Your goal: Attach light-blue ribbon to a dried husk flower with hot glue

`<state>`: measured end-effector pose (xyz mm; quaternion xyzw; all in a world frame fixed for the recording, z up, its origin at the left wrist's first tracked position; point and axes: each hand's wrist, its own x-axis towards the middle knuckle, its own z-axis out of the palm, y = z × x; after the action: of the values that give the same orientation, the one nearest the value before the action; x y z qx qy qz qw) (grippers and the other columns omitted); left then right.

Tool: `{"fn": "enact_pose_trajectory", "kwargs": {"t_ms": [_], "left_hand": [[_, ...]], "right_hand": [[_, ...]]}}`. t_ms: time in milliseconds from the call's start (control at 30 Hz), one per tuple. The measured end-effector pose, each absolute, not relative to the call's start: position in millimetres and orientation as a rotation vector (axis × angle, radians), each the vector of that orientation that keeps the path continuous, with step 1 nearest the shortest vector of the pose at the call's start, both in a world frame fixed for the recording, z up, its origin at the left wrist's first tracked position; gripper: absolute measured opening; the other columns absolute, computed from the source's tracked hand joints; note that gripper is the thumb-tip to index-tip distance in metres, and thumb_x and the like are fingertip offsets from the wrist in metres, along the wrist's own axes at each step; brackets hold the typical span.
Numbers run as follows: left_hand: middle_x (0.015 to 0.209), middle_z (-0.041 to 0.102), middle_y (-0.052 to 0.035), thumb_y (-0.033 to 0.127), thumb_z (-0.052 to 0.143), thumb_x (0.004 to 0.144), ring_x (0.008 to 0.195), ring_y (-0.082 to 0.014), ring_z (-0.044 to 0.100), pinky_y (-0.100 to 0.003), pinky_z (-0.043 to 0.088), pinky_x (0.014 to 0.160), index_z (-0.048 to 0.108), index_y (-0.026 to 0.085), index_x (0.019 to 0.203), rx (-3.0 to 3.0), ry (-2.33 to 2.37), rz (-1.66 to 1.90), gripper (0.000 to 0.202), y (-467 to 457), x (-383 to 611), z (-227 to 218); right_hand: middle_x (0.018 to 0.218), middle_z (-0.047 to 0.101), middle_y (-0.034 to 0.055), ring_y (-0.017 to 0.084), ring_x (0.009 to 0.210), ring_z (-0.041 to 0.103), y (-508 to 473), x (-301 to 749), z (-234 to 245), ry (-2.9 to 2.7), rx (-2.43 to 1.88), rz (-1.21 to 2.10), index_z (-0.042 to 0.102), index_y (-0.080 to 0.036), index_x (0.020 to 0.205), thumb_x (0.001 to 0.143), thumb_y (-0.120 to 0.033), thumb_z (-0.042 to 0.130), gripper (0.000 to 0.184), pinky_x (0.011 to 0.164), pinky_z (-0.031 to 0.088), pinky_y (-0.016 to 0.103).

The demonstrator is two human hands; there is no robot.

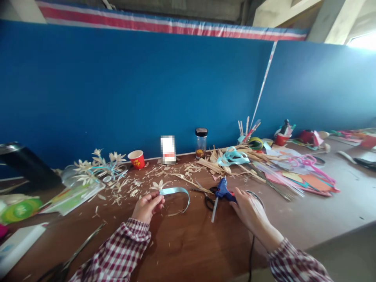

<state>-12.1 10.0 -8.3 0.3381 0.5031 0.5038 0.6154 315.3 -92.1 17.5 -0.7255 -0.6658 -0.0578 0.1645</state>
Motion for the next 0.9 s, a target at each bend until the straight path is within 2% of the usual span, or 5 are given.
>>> {"fn": "enact_pose_trajectory", "kwargs": {"t_ms": [233, 367, 467, 600, 900], "left_hand": [[0.061, 0.067, -0.0018, 0.014, 0.076, 0.061, 0.054, -0.0088, 0.062, -0.015, 0.049, 0.047, 0.065, 0.013, 0.076, 0.747, 1.171, 1.178, 0.019, 8.2, -10.1, -1.6], [0.063, 0.067, -0.0006, 0.016, 0.072, 0.066, 0.055, -0.0077, 0.061, -0.012, 0.044, 0.041, 0.064, 0.014, 0.078, 0.746, 1.206, 1.169, 0.015, 6.1, -9.9, 6.3], [0.064, 0.067, -0.0014, 0.012, 0.069, 0.069, 0.055, -0.0079, 0.062, -0.013, 0.047, 0.043, 0.064, 0.014, 0.079, 0.712, 1.187, 1.171, 0.012, 5.7, -10.6, 8.9], [0.063, 0.067, -0.0031, 0.006, 0.069, 0.068, 0.054, -0.0083, 0.062, -0.014, 0.050, 0.047, 0.064, 0.012, 0.078, 0.689, 1.146, 1.177, 0.013, 7.8, -11.5, 6.4], [0.060, 0.067, -0.0035, 0.000, 0.068, 0.068, 0.061, -0.0094, 0.066, -0.015, 0.055, 0.060, 0.066, 0.009, 0.073, 0.614, 1.101, 1.261, 0.011, 11.2, -12.5, 5.4]], "right_hand": [[0.115, 0.061, 0.0097, 0.025, 0.100, 0.059, -99.0, 305.7, 32.1, -1.781, -1.833, 0.007, 0.045, -0.023, 0.126, 0.086, -0.038, 0.043, 0.043, 0.081, 0.047, 0.037], [0.084, 0.066, 0.0058, 0.019, 0.070, 0.061, -92.3, 284.4, 41.1, -1.471, -1.676, 0.410, 0.052, -0.020, 0.119, 0.082, -0.046, 0.050, 0.045, 0.063, 0.049, 0.030], [0.061, 0.057, 0.0005, 0.015, 0.054, 0.054, -81.7, 267.1, 47.3, -1.110, -1.483, 0.646, 0.060, -0.018, 0.099, 0.074, -0.056, 0.057, 0.046, 0.052, 0.046, 0.027], [0.057, 0.053, 0.0001, 0.013, 0.049, 0.049, -72.0, 251.2, 56.4, -0.892, -1.329, 0.851, 0.055, -0.020, 0.071, 0.070, -0.062, 0.059, 0.042, 0.045, 0.040, 0.024], [0.064, 0.056, -0.0017, 0.013, 0.053, 0.053, -62.8, 225.2, 63.0, -0.777, -1.104, 1.275, 0.057, -0.023, 0.094, 0.075, -0.055, 0.060, 0.038, 0.048, 0.042, 0.024]]}}
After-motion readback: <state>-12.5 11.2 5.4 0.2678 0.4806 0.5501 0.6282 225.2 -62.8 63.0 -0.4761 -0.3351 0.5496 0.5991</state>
